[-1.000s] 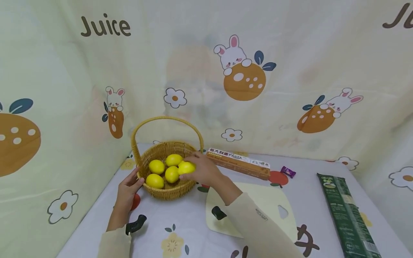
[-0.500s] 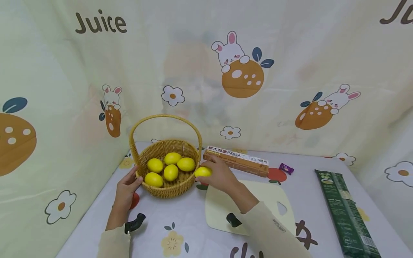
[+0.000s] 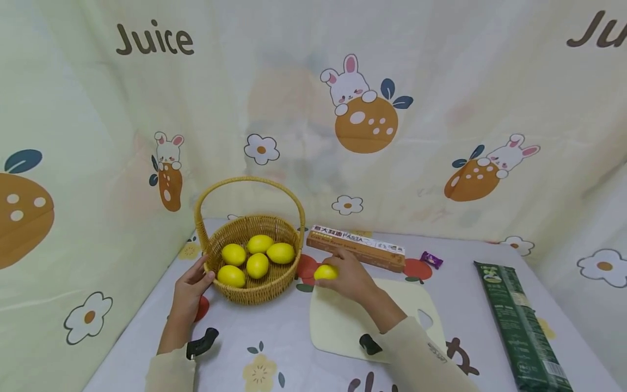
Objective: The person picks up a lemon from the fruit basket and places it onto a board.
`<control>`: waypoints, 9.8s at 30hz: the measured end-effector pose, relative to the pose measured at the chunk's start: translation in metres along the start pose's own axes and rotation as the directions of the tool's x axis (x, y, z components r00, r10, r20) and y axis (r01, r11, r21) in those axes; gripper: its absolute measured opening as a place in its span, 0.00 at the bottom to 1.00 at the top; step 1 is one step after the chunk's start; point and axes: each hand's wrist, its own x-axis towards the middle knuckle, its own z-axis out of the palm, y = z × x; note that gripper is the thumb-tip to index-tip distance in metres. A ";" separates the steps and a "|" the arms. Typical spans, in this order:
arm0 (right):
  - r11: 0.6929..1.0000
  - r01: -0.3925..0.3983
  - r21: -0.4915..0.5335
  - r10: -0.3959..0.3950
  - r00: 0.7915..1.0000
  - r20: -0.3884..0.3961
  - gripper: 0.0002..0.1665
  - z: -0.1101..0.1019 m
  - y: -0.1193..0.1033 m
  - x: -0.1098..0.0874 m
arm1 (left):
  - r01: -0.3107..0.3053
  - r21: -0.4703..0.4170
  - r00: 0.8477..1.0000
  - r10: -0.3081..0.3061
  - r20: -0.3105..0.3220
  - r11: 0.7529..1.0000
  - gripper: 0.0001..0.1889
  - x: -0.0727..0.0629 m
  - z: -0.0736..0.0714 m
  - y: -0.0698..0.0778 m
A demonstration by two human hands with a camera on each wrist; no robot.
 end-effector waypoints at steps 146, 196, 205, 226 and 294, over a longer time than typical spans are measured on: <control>0.938 0.124 -0.324 0.032 0.899 0.437 0.38 0.039 -0.121 0.096 | -0.017 -0.052 1.000 0.017 0.002 0.998 0.31 -0.001 0.002 0.003; 0.921 0.350 -0.171 -0.326 0.933 0.154 0.36 -0.049 -0.051 -0.001 | 0.003 -0.046 1.000 -0.002 0.022 0.999 0.35 0.002 -0.001 0.000; 0.947 0.283 -0.155 -0.267 0.957 0.116 0.36 -0.059 -0.022 -0.019 | -0.008 -0.026 1.000 0.008 0.019 1.000 0.34 0.002 0.002 0.001; 0.970 0.085 -0.227 -0.068 0.994 0.081 0.37 -0.065 0.029 -0.058 | 0.034 -0.029 0.999 -0.033 0.024 0.999 0.33 -0.003 0.000 0.007; 0.988 0.150 -0.038 -0.142 0.975 0.169 0.37 -0.033 -0.067 0.016 | 0.014 -0.041 1.000 -0.014 0.006 0.999 0.32 -0.003 0.001 0.009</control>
